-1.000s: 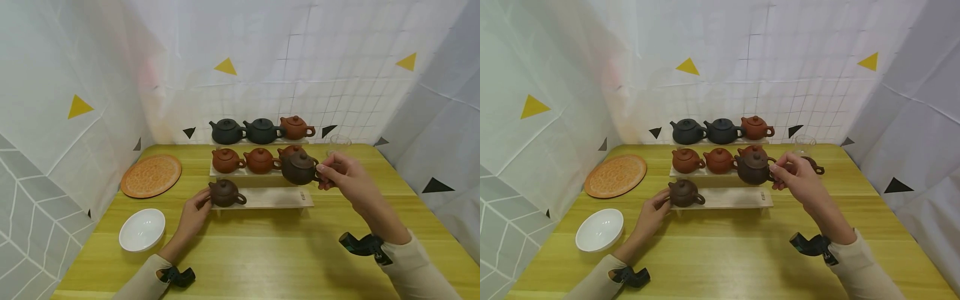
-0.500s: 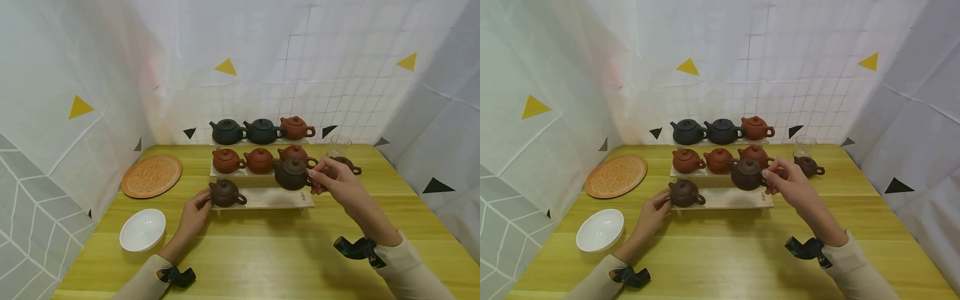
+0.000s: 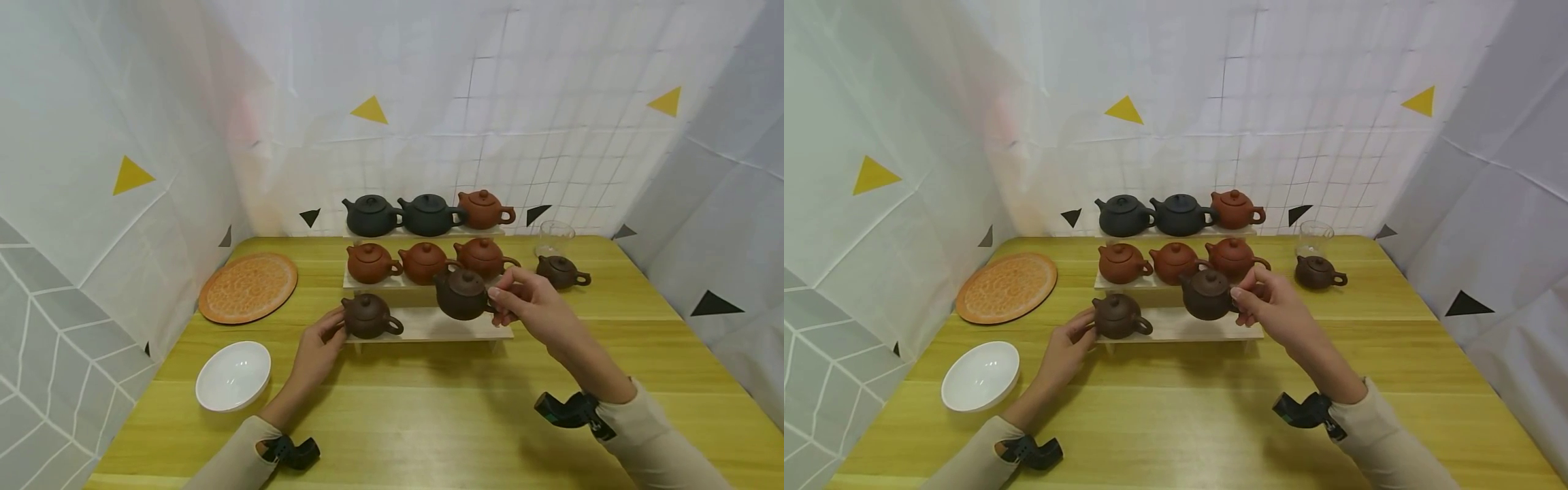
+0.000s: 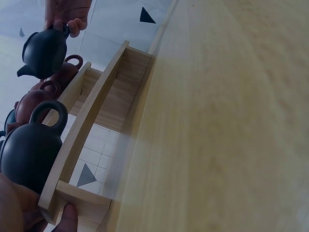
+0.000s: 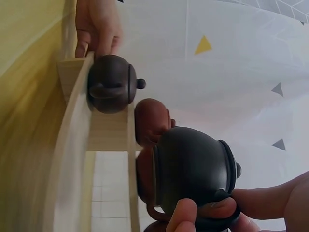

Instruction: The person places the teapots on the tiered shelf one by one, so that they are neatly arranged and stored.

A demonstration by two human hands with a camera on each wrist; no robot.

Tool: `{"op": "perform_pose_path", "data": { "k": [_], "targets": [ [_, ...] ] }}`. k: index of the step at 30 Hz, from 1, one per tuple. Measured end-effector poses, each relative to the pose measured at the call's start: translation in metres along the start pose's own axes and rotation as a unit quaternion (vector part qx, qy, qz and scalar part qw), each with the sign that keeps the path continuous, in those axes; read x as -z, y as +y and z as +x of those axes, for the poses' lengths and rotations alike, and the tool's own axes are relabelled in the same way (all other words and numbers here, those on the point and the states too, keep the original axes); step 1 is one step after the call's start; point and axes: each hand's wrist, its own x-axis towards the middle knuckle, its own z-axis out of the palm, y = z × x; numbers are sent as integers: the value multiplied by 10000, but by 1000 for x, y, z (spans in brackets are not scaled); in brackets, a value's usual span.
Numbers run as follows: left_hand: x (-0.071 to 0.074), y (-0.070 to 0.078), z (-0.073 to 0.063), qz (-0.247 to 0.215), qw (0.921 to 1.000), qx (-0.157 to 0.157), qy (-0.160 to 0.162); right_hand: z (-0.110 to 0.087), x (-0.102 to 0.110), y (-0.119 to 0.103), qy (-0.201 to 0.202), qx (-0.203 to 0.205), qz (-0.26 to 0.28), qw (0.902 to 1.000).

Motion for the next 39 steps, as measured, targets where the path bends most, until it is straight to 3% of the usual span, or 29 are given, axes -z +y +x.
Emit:
{"op": "perform_pose_path", "data": {
  "k": [31,39],
  "targets": [
    [0,3,1,113,9999,94,19,17,-32,30,-468,-137,251,9985],
    [0,2,0,-53,10000,-79,-22,21,-39,37,-448,-233,283,9983]
  ]
}}
